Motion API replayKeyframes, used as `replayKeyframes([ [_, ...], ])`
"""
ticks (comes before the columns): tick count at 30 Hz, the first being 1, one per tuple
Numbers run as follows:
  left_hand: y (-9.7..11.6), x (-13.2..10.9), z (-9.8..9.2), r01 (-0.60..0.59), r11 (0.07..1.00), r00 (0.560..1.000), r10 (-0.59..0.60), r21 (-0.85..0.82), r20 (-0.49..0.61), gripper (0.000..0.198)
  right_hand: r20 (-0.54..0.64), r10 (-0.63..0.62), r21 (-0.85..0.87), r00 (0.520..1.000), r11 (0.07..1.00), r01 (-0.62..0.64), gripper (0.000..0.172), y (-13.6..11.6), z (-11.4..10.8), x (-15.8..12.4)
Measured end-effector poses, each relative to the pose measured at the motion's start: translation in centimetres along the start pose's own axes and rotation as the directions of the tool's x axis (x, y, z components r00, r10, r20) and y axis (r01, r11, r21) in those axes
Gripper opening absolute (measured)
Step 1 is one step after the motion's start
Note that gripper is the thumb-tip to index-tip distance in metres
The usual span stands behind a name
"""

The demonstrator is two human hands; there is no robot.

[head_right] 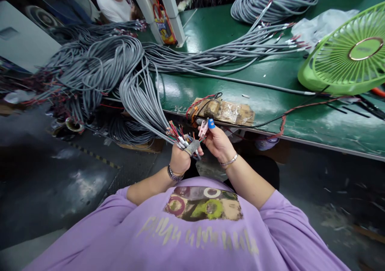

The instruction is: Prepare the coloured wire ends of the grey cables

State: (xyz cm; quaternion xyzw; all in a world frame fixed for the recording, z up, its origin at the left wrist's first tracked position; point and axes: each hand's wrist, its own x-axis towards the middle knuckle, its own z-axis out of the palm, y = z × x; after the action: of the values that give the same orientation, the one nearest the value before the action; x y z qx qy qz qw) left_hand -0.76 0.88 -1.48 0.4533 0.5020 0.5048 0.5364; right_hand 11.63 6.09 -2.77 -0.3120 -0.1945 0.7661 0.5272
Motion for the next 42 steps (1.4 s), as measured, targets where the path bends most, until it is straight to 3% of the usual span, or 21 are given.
replayKeyframes([
  [4, -0.1, -0.3, -0.2, -0.003, 1.000, 1.000, 0.003, -0.024, 0.012, 0.034, 0.072, 0.058, -0.018, 0.996, 0.998, -0.056, 0.051, 0.0, -0.5, -0.6],
  [8, 0.3, -1.0, -0.7, -0.010, 1.000, 0.999, 0.010, 0.010, 0.032, 0.033, 0.180, 0.193, -0.158, 0.965, 0.974, -0.165, 0.064, -0.6, -1.7, -1.4],
  [11, 0.5, -1.4, -1.1, -0.019, 0.996, 0.998, 0.014, 0.083, 0.059, 0.033, 0.223, 0.254, -0.283, 0.941, 0.941, -0.187, 0.061, -1.0, -2.4, -2.1],
  [17, 0.9, -1.0, -1.4, 0.025, 0.989, 0.987, -0.048, 0.145, 0.154, 0.034, 0.215, 0.052, -0.458, 0.975, 0.887, 0.054, 0.032, -1.1, -1.6, -3.3],
  [21, 1.1, -0.5, -1.4, 0.146, 0.972, 0.955, -0.187, 0.186, 0.230, 0.036, 0.266, 0.063, -0.503, 0.962, 0.860, 0.082, 0.030, -1.0, -0.5, -4.2],
  [23, 1.0, -0.4, -1.6, 0.194, 0.962, 0.940, -0.239, 0.192, 0.243, 0.036, 0.261, 0.007, -0.516, 0.965, 0.846, 0.133, 0.031, -0.9, -0.5, -4.3],
  [26, 0.6, -0.3, -1.9, 0.203, 0.970, 0.951, -0.228, 0.135, 0.207, 0.038, 0.247, -0.076, -0.519, 0.966, 0.832, 0.198, 0.035, -0.7, -1.2, -4.1],
  [31, 0.0, -0.3, -2.1, 0.165, 0.986, 0.977, -0.167, 0.023, 0.133, 0.040, 0.206, -0.031, -0.451, 0.978, 0.884, 0.122, 0.035, -0.1, -2.2, -3.9],
  [39, 0.5, -0.5, -2.5, 0.182, 0.974, 0.940, -0.212, 0.133, 0.269, 0.033, 0.168, 0.014, -0.391, 0.986, 0.919, 0.053, 0.031, 1.2, -0.6, -4.2],
  [42, 0.3, -0.7, -2.8, 0.171, 0.981, 0.950, -0.190, 0.094, 0.249, 0.032, 0.174, 0.028, -0.360, 0.984, 0.932, 0.037, 0.030, 1.4, -0.6, -3.9],
])
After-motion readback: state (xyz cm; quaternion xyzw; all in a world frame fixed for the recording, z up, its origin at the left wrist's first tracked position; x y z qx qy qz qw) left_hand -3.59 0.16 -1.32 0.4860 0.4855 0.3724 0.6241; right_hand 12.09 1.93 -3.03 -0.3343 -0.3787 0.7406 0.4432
